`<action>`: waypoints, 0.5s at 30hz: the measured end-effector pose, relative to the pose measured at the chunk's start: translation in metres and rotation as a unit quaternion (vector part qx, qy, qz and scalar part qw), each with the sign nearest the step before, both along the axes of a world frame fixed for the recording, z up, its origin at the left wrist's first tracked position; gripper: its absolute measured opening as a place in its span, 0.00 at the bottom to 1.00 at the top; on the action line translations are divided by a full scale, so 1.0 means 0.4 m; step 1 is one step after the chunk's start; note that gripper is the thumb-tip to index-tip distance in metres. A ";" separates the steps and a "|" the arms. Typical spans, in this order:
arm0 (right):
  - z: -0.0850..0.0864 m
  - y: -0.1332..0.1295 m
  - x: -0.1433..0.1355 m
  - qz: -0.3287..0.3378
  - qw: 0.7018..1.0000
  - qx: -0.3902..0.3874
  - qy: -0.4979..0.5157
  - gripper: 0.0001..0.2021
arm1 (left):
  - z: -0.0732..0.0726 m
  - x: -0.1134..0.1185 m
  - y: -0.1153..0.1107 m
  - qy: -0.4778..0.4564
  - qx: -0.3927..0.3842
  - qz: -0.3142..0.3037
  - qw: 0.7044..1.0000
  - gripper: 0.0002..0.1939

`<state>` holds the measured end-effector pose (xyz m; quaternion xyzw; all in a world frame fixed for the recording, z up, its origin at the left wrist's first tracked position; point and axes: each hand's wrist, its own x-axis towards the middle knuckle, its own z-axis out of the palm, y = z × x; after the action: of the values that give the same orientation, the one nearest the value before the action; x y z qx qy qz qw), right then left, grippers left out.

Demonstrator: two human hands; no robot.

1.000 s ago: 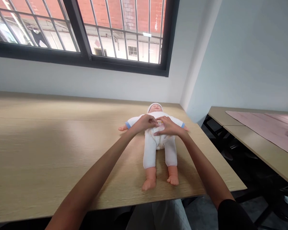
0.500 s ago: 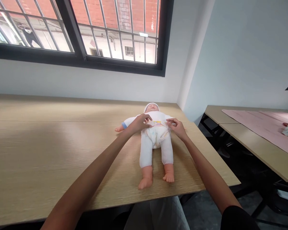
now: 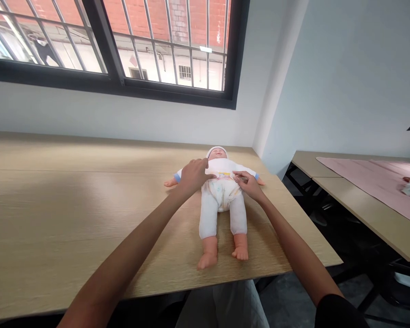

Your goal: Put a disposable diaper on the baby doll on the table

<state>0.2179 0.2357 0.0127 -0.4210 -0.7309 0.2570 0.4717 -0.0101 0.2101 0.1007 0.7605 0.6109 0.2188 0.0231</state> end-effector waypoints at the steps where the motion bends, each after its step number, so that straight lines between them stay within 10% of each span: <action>1: 0.001 0.000 0.000 -0.007 1.000 0.005 0.007 0.18 | 0.004 -0.001 -0.003 -0.016 -0.010 -0.010 1.000 0.12; 15: 0.015 -0.015 -0.020 0.011 0.999 0.031 0.023 0.15 | -0.026 0.013 0.015 -0.073 -0.080 -0.052 0.993 0.06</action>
<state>0.2101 0.2297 0.0187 -0.3925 -0.7321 0.2486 0.4982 -0.0051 0.2160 0.0901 0.7692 0.5825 0.2226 0.1395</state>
